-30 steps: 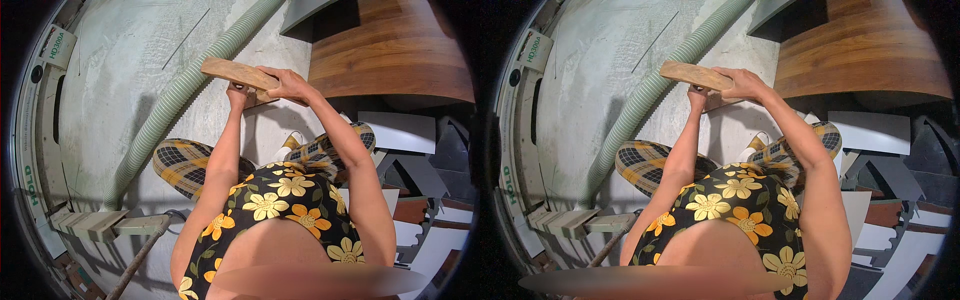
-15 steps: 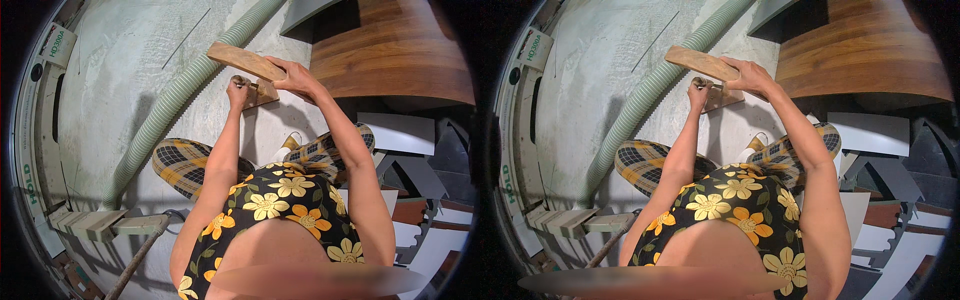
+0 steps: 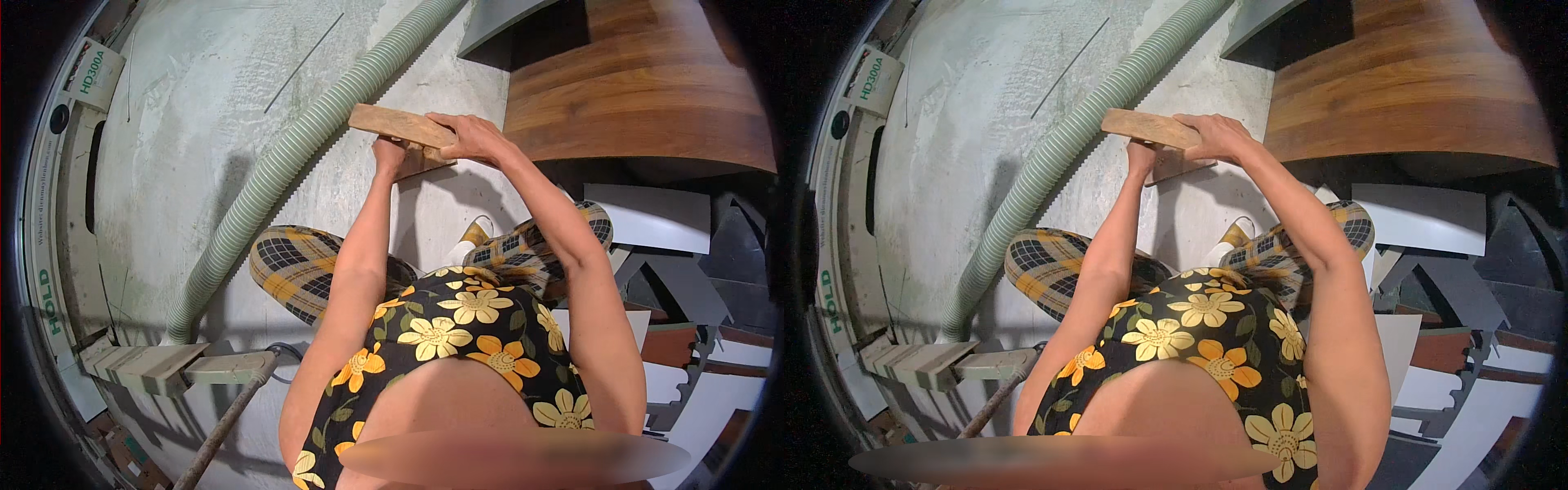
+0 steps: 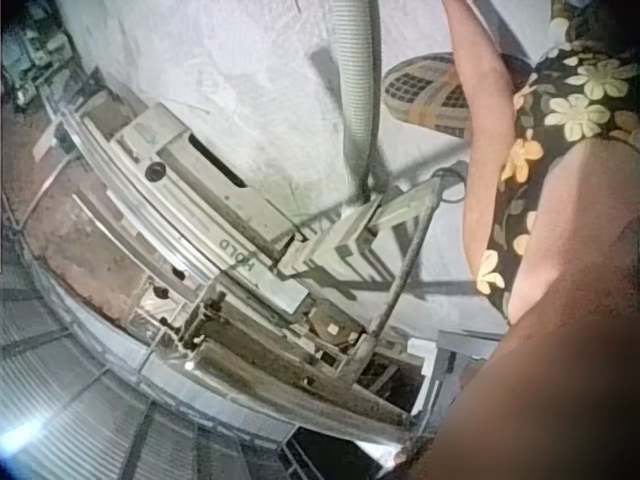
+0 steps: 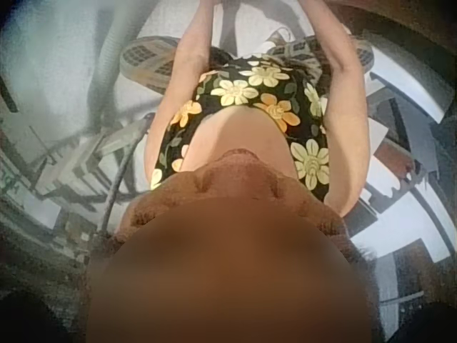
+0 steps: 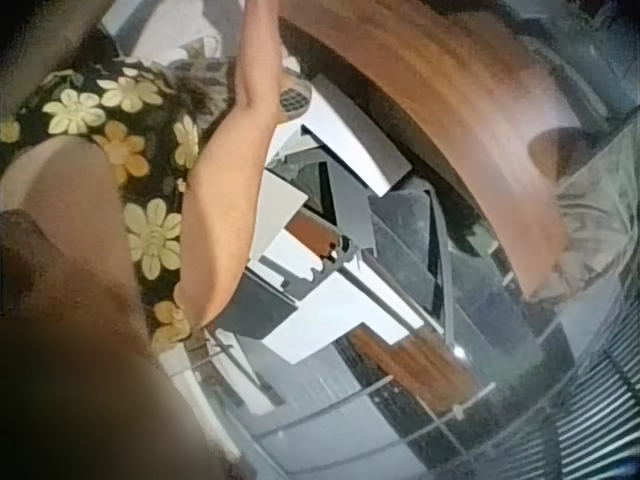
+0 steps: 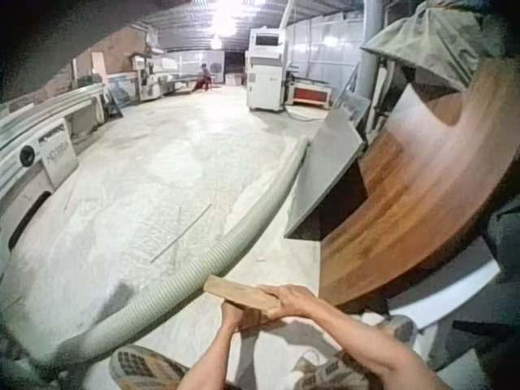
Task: The person carves a piece of wood with a chisel, refining its shape.
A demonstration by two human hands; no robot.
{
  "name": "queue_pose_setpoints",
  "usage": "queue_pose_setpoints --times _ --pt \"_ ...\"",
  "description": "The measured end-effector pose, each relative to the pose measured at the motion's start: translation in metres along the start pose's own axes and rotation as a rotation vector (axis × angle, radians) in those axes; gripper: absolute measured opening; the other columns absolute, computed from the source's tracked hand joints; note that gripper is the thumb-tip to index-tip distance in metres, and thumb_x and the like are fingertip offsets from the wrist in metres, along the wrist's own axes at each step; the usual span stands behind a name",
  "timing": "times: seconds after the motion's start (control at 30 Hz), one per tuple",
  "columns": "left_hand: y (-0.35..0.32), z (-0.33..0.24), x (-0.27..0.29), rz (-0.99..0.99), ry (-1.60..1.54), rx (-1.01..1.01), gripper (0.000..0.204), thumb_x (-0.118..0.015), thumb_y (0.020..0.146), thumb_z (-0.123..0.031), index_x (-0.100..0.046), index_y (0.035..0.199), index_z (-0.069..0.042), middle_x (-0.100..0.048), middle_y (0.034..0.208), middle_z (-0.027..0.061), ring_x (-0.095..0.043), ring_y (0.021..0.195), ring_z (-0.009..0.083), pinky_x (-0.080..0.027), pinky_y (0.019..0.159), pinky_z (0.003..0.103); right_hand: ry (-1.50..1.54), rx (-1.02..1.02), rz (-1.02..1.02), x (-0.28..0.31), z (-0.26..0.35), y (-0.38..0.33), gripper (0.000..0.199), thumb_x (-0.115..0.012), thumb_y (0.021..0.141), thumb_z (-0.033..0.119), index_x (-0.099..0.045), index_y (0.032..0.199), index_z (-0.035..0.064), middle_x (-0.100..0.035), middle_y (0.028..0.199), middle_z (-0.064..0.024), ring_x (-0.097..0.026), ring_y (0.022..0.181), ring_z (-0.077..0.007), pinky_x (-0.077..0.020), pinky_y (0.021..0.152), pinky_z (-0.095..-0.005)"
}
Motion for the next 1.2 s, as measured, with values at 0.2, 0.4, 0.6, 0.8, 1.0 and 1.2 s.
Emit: queue_pose_setpoints --times 0.2,0.4,0.6,0.8,1.0,1.2 --pt "0.0 -0.001 -0.028 0.172 -0.153 0.165 0.034 -0.074 0.075 -0.013 -0.064 0.107 -0.003 -0.069 0.102 0.0149 -0.066 0.098 0.0278 -0.052 0.08 0.038 0.11 -0.002 -0.065 0.011 -0.014 -0.002 0.075 -0.068 0.062 0.031 -0.053 0.135 0.0215 -0.068 0.103 -0.0164 -0.065 0.094 -0.0334 -0.0506 0.083 -0.0403" --pt "0.0 -0.022 -0.011 0.039 0.026 -0.087 0.034 -0.076 0.072 -0.01 -0.064 0.103 0.0 -0.07 0.096 0.0147 -0.068 0.09 0.0255 -0.052 0.079 0.036 0.071 -0.06 0.031 -0.008 -0.021 -0.005 0.075 -0.069 0.062 0.033 -0.054 0.134 0.0216 -0.069 0.102 -0.0181 -0.065 0.092 -0.0351 -0.051 0.083 -0.0412" --pt "0.004 -0.012 -0.017 0.136 -0.247 0.151 0.041 -0.08 0.068 -0.012 -0.064 0.104 0.0 -0.071 0.09 0.0155 -0.068 0.086 0.0297 -0.051 0.078 0.038 0.214 -0.054 -0.088 0.015 -0.024 -0.012 0.077 -0.067 0.063 0.025 -0.051 0.137 0.02 -0.068 0.103 -0.0172 -0.067 0.09 -0.0297 -0.0508 0.083 -0.0381" --pt "0.003 -0.015 -0.016 0.14 -0.029 0.095 0.045 -0.079 0.071 -0.022 -0.062 0.108 -0.001 -0.07 0.095 0.0188 -0.068 0.089 0.0329 -0.052 0.078 0.04 0.183 -0.054 -0.129 0.024 -0.029 -0.013 0.076 -0.069 0.062 0.036 -0.053 0.135 0.0253 -0.069 0.105 -0.0167 -0.066 0.094 -0.0338 -0.0513 0.084 -0.0415" --pt "0.006 0.0 -0.029 0.151 -0.122 0.172 0.04 -0.076 0.073 -0.025 -0.065 0.106 -0.005 -0.069 0.1 0.0186 -0.066 0.094 0.0347 -0.05 0.084 0.042 0.184 -0.059 -0.071 0.004 -0.034 -0.021 0.078 -0.07 0.06 0.035 -0.052 0.136 0.0245 -0.068 0.108 -0.0174 -0.065 0.098 -0.0341 -0.0503 0.085 -0.0412" --pt "0.01 -0.006 -0.026 0.167 -0.188 0.082 0.032 -0.074 0.073 -0.015 -0.065 0.102 -0.003 -0.068 0.101 0.0202 -0.065 0.097 0.0327 -0.051 0.079 0.038 0.152 -0.072 -0.039 0.007 -0.022 -0.014 0.077 -0.069 0.062 0.032 -0.051 0.136 0.0231 -0.067 0.109 -0.0171 -0.064 0.1 -0.0338 -0.0494 0.086 -0.0399"
Point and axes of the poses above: each hand's wrist, its own y-axis towards the middle knuckle, its own x-axis out of the back of the hand, z = x × y, the point moved 10 cm from there along y, towards the middle knuckle
